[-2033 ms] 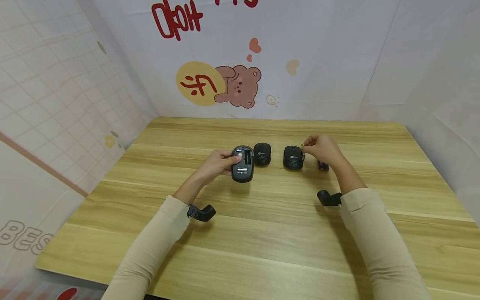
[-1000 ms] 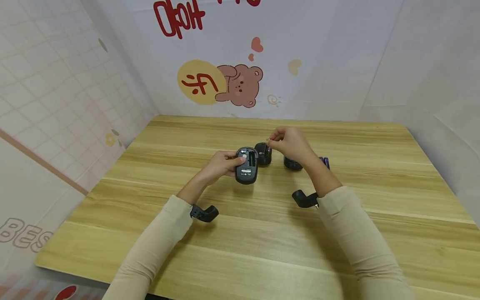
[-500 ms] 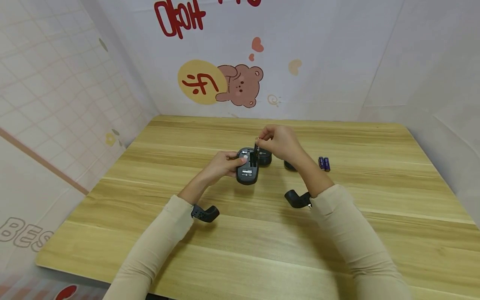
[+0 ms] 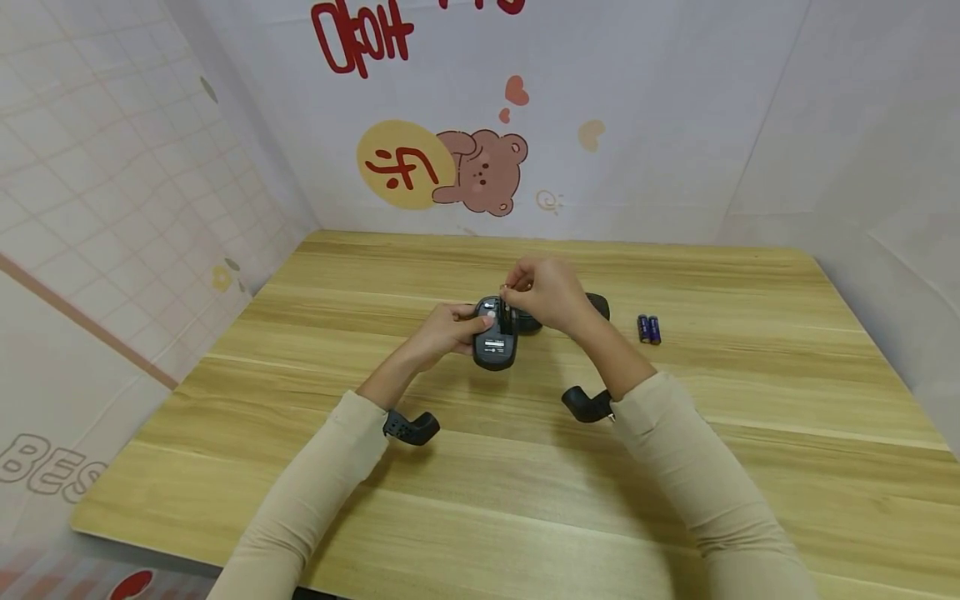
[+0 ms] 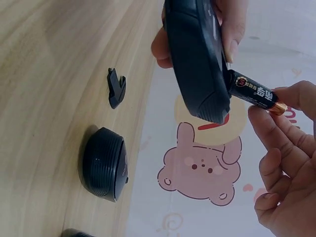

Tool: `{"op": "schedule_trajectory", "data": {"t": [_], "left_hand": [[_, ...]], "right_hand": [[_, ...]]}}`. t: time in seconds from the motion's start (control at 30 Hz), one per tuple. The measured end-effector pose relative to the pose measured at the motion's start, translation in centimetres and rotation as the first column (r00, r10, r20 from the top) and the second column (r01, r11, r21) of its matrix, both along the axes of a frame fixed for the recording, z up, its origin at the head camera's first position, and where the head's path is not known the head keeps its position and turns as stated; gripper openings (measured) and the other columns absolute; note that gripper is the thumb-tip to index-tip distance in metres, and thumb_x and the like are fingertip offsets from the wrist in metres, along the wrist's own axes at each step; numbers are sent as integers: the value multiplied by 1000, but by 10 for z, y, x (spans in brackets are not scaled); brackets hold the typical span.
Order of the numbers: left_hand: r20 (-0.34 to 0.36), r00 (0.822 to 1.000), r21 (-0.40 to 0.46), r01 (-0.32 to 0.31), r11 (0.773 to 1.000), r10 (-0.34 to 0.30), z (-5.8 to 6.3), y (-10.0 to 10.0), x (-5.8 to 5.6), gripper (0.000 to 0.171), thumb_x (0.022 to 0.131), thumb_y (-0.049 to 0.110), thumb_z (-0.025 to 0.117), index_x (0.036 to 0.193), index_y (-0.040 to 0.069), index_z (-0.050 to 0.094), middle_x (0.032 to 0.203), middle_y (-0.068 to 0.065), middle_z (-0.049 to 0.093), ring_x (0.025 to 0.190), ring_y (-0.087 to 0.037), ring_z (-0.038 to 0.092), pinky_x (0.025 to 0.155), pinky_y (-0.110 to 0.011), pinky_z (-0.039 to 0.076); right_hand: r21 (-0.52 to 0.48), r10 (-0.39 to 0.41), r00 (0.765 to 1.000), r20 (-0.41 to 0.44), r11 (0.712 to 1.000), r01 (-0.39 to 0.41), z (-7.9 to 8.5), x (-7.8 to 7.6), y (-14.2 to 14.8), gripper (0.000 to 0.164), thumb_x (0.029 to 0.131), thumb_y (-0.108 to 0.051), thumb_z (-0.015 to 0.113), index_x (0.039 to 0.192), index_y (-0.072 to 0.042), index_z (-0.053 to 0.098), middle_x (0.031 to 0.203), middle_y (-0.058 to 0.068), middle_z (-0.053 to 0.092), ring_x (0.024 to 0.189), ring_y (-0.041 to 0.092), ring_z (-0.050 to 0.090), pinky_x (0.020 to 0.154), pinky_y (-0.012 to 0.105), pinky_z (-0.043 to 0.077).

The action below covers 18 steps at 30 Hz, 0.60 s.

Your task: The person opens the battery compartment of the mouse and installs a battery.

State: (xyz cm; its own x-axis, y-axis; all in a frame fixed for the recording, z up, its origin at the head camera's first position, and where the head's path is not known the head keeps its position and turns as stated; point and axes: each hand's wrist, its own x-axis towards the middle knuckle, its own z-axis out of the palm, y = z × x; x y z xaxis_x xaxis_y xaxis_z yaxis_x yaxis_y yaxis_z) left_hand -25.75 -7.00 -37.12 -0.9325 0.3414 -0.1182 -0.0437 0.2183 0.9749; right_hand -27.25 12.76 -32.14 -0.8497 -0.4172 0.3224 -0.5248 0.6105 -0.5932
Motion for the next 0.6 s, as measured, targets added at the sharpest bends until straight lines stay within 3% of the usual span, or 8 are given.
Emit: {"op": "schedule_trajectory", "data": {"t": [0.27, 0.6], "left_hand": [[1, 1000, 18, -26, 1000, 26, -3, -2, -2, 36, 95, 18, 60, 124, -3, 59, 108, -22, 66, 93, -26, 67, 73, -31, 57], [-9, 999, 42, -32, 999, 32, -1, -6, 0, 36, 95, 18, 59, 124, -4, 59, 107, -22, 66, 91, -27, 68, 74, -32, 57]], "right_hand": [[29, 5, 999, 40, 1000, -7, -8, 4, -5, 14, 87, -17, 68, 88, -4, 67, 82, 10, 69, 77, 24, 65, 65, 36, 50], [60, 27, 1000, -11, 998, -26, -11, 5, -9, 13, 86, -16, 69, 90, -4, 69, 79, 8, 64, 73, 22, 56, 61, 35, 45]]}}
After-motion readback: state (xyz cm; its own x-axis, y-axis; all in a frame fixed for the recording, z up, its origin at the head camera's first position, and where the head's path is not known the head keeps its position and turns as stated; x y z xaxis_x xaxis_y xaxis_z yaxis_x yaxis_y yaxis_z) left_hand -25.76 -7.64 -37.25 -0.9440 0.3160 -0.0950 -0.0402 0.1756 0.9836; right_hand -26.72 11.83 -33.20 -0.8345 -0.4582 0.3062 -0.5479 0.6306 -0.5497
